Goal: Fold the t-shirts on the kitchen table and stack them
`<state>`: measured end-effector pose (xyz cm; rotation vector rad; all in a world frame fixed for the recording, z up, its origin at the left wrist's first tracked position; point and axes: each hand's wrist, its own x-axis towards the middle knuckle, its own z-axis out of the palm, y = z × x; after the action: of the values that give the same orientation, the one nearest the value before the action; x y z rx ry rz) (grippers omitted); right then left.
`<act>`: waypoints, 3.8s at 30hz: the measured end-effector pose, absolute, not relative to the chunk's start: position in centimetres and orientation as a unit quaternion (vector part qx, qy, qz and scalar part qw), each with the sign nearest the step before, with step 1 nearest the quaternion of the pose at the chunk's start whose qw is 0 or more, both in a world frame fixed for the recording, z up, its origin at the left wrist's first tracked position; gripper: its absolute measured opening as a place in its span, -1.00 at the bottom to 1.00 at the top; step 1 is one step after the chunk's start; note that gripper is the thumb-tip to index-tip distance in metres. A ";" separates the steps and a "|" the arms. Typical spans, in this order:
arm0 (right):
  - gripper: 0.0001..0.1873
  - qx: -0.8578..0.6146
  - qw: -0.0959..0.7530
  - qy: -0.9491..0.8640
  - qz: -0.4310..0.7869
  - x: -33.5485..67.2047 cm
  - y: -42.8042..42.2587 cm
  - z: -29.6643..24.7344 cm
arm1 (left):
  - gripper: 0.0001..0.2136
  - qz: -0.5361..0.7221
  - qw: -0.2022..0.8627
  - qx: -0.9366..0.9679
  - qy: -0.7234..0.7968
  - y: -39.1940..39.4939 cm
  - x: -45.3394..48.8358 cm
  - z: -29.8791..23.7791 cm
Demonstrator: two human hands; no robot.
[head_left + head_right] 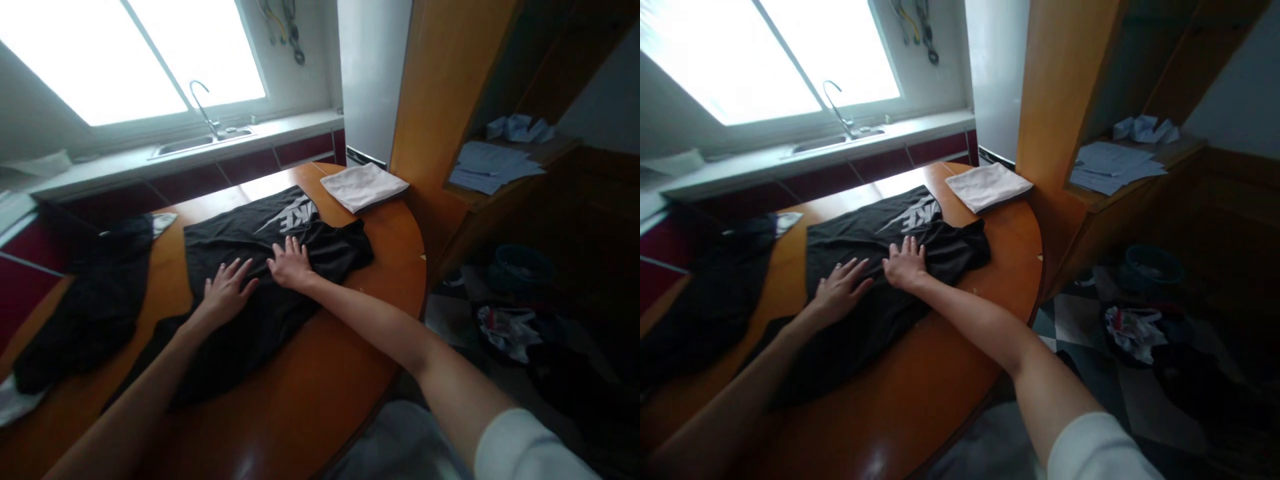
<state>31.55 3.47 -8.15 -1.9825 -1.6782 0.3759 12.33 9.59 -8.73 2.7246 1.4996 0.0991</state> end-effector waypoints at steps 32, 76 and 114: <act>-0.75 -0.546 0.244 -0.801 0.034 52.9 -11.0 -9.4 | -0.70 0.159 0.315 0.887 0.299 -0.5 13.9 -5.9; -0.30 -0.705 0.092 -0.703 -0.006 55.5 -11.3 -11.7 | -0.42 0.053 0.037 0.891 0.449 3.3 13.2 -10.5; -0.39 -0.524 0.119 -0.841 0.065 43.9 -3.0 -9.8 | -0.36 0.008 0.160 0.957 0.243 -2.9 12.9 -6.5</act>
<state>43.90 -3.00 -9.78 -1.5315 -2.4584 0.1897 12.92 -2.90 -6.53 2.7326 0.6932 0.0232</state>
